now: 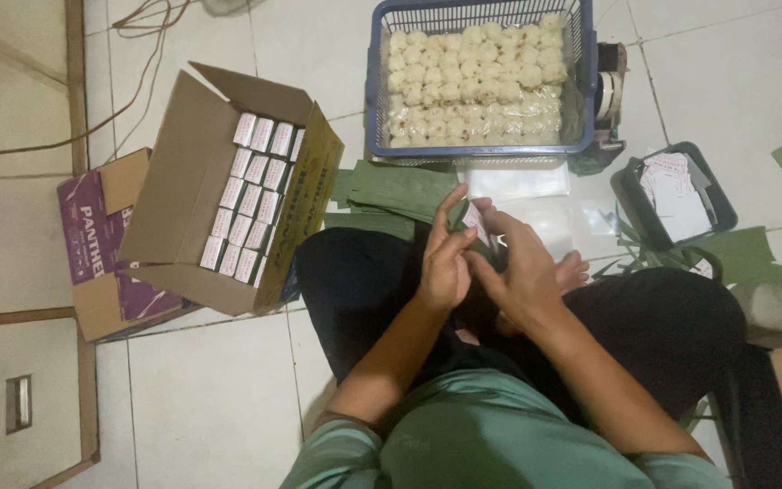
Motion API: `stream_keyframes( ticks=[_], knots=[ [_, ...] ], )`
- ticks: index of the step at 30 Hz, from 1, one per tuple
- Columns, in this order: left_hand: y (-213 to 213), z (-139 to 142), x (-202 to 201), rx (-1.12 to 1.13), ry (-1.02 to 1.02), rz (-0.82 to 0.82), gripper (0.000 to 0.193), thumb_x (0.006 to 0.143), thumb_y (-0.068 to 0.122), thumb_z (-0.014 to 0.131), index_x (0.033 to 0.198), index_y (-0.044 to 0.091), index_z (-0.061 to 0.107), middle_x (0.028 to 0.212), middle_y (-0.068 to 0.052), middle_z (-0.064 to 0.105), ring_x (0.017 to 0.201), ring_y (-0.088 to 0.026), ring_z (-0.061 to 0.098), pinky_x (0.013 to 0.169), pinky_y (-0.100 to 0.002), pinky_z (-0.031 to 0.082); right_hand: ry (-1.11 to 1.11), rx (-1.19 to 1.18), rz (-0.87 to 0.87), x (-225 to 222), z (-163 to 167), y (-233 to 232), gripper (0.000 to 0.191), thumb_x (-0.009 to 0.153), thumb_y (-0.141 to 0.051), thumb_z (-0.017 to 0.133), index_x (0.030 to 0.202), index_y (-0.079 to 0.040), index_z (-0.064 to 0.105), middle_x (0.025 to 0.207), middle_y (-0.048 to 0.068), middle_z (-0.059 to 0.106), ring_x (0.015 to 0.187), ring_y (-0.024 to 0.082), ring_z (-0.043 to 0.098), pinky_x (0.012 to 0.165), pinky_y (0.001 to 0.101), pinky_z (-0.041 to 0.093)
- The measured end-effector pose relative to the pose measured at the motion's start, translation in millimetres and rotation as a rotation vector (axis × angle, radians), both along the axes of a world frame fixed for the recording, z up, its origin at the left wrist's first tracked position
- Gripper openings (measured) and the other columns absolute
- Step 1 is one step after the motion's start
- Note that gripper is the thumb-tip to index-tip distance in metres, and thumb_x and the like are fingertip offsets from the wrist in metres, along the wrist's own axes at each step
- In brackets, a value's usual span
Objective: The person sits on the floor and wraps small white blocks in green leaf pieces, folding the leaf around each block by hand. The wrapped blocks are placed into a plastic basket, and a box of finished wrapped items sits nearby.
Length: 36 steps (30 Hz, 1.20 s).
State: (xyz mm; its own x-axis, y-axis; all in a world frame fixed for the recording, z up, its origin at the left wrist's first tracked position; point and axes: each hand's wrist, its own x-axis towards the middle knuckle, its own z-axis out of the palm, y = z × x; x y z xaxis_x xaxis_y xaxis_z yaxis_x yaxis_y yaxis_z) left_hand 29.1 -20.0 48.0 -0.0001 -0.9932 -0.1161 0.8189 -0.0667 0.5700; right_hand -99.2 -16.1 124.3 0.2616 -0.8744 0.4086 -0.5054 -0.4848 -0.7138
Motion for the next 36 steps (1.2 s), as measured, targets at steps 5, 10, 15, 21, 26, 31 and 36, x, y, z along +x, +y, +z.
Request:
stream_keyframes(
  ticks=[5,10,15,21,26,31,36],
  knots=[
    [-14,-21,7,0.01,-0.377,-0.103,0.05,0.099,0.003,0.069,0.147,0.004,0.053,0.128,-0.009,0.058,0.108,-0.015,0.06,0.08,-0.025,0.047,0.144,0.037,-0.045,-23,-11,-6,0.047,0.088,-0.001,0.072,0.134,-0.007,0.066,0.128,0.02,0.063,0.102,0.031,0.068,0.088,0.0416,0.055],
    [-25,-56,-1,0.311,-0.386,-0.181,0.025,0.095,0.02,0.073,0.115,0.006,0.068,0.107,-0.006,0.069,0.093,-0.018,0.067,0.069,-0.032,0.056,-0.045,0.036,-0.107,-64,-71,-43,0.047,0.082,-0.01,0.08,0.126,-0.004,0.064,0.123,0.017,0.062,0.103,0.03,0.065,0.084,0.0364,0.054],
    [-26,-72,-10,0.507,-0.311,-0.18,0.019,0.094,0.026,0.07,0.106,0.013,0.066,0.1,-0.001,0.067,0.089,-0.017,0.066,0.064,-0.037,0.057,-0.514,0.211,-0.603,-139,-141,-140,0.028,0.107,-0.018,0.067,0.13,-0.003,0.061,0.118,0.011,0.064,0.095,0.016,0.063,0.071,0.0316,0.058],
    [-43,-61,-23,0.475,-0.312,-0.092,0.019,0.097,0.026,0.068,0.109,0.011,0.064,0.101,-0.002,0.067,0.087,-0.016,0.066,0.065,-0.035,0.055,-0.387,0.816,-0.476,-177,-151,-212,0.024,0.099,-0.019,0.07,0.119,-0.005,0.068,0.098,0.008,0.069,0.079,0.017,0.065,0.061,0.033,0.055],
    [-55,-44,-31,0.318,-0.375,0.016,0.016,0.099,0.02,0.066,0.109,0.008,0.064,0.1,-0.003,0.066,0.083,-0.015,0.065,0.063,-0.033,0.054,-0.806,0.913,-0.38,-179,-143,-215,0.013,0.095,-0.006,0.067,0.104,0.003,0.067,0.098,0.014,0.07,0.08,0.023,0.073,0.067,0.0363,0.059],
    [-61,-34,-34,0.237,-0.317,0.039,0.011,0.101,0.014,0.066,0.107,0.006,0.064,0.099,-0.007,0.067,0.08,-0.016,0.065,0.063,-0.032,0.053,-0.924,0.831,-0.414,-180,-157,-193,0.009,0.094,-0.002,0.065,0.102,0.0,0.067,0.098,0.011,0.07,0.084,0.022,0.068,0.077,0.0405,0.062],
    [-56,-28,-37,0.212,-0.316,0.053,0.013,0.101,0.013,0.066,0.109,0.004,0.064,0.1,-0.006,0.067,0.083,-0.015,0.065,0.066,-0.031,0.053,-0.328,0.046,-0.433,-165,-189,-180,0.007,0.096,0.001,0.071,0.097,0.006,0.068,0.102,0.018,0.068,0.103,0.032,0.065,0.112,0.0492,0.043]
  ],
)
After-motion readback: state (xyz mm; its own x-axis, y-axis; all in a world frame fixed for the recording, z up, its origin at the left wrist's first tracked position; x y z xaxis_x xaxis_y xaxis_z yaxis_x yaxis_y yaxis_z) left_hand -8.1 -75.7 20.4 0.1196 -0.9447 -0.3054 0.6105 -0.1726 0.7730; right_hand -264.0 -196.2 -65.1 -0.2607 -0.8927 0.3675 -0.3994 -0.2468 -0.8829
